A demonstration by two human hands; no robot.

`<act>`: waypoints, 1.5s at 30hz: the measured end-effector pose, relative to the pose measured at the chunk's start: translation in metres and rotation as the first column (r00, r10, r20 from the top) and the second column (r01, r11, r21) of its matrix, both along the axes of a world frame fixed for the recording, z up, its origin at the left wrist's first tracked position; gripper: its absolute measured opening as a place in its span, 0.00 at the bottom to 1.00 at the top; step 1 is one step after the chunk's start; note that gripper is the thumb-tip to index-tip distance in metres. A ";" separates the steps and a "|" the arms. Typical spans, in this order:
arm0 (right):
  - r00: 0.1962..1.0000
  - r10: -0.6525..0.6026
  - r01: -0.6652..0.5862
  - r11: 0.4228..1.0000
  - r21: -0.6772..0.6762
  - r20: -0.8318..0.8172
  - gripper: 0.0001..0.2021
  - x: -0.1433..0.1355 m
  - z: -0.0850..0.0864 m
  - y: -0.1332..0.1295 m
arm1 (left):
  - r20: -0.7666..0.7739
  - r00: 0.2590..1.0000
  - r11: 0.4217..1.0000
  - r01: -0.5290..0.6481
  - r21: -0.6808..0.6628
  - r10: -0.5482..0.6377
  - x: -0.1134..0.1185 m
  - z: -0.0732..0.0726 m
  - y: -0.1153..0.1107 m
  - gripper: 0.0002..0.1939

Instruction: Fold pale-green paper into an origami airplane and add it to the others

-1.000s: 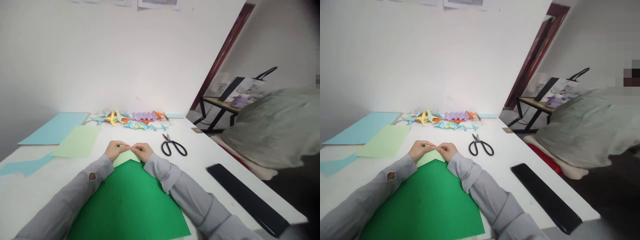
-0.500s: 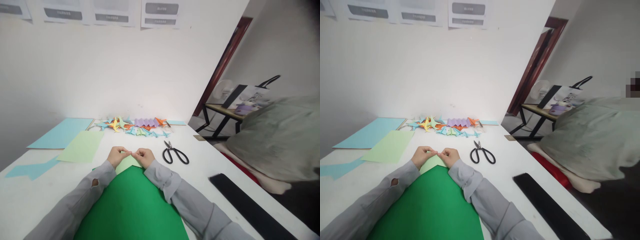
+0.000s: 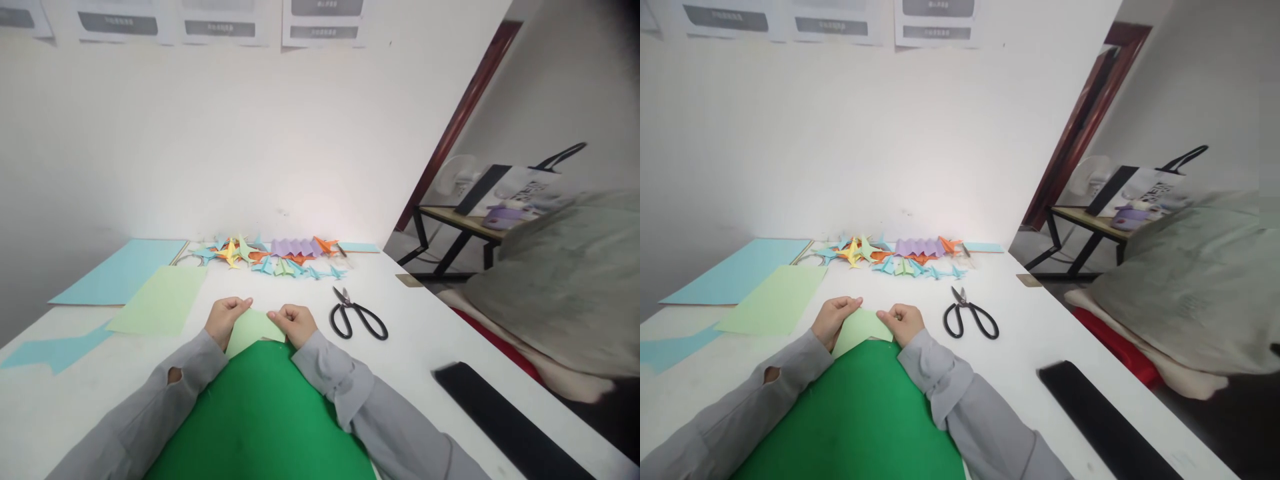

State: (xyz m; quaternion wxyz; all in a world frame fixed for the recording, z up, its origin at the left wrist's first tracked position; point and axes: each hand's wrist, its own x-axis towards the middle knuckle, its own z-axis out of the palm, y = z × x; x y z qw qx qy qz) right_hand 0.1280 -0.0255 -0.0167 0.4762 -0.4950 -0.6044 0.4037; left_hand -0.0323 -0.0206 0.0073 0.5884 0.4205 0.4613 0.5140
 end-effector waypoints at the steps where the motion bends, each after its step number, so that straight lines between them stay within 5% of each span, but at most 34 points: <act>1: 0.999 0.028 -0.029 0.999 -0.027 -0.027 0.19 0.000 0.001 0.000 | -0.011 1.000 1.000 0.003 0.003 -0.003 0.000 0.000 0.000 0.20; 6: 0.985 0.164 -0.163 0.986 0.021 -0.053 0.15 0.001 0.005 -0.002 | -0.074 0.997 0.998 0.024 0.065 -0.019 -0.002 -0.002 0.005 0.20; 13: 1.000 0.024 -0.023 0.999 0.024 -0.014 0.16 0.004 0.009 0.003 | -0.031 1.000 0.998 0.005 0.059 -0.003 -0.002 -0.011 0.011 0.22; 20: 0.994 -0.060 0.045 0.986 -0.162 -0.089 0.17 0.008 0.005 0.001 | -0.225 0.974 1.000 -0.026 0.013 0.029 0.007 -0.002 0.012 0.21; 26: 0.974 -0.153 0.115 0.970 -0.216 -0.166 0.18 0.008 0.005 0.000 | -0.416 0.903 0.972 -0.007 0.235 0.107 0.019 0.000 0.024 0.20; 31: 0.953 -0.218 0.170 0.960 -0.222 -0.211 0.18 0.009 0.003 0.002 | -0.539 0.818 0.876 0.099 0.473 0.199 0.019 -0.002 0.019 0.15; 33: 0.942 -0.243 0.194 0.957 -0.217 -0.230 0.19 0.011 0.002 0.003 | -0.517 0.850 0.901 0.138 0.411 0.106 0.018 -0.001 0.012 0.09; 36: 0.921 -0.272 0.206 0.948 -0.243 -0.279 0.18 0.012 0.004 0.004 | -0.387 0.906 0.951 0.254 0.174 -0.171 0.017 0.000 0.004 0.19; 38: 0.907 -0.280 0.195 0.942 -0.275 -0.315 0.17 0.012 0.006 0.003 | -0.364 0.890 0.946 0.319 0.064 -0.275 0.015 0.001 0.002 0.14; 45: 0.908 -0.227 0.126 0.949 -0.290 -0.351 0.17 0.010 0.005 0.002 | -0.406 0.898 0.978 0.204 0.042 -0.170 0.011 0.000 0.007 0.13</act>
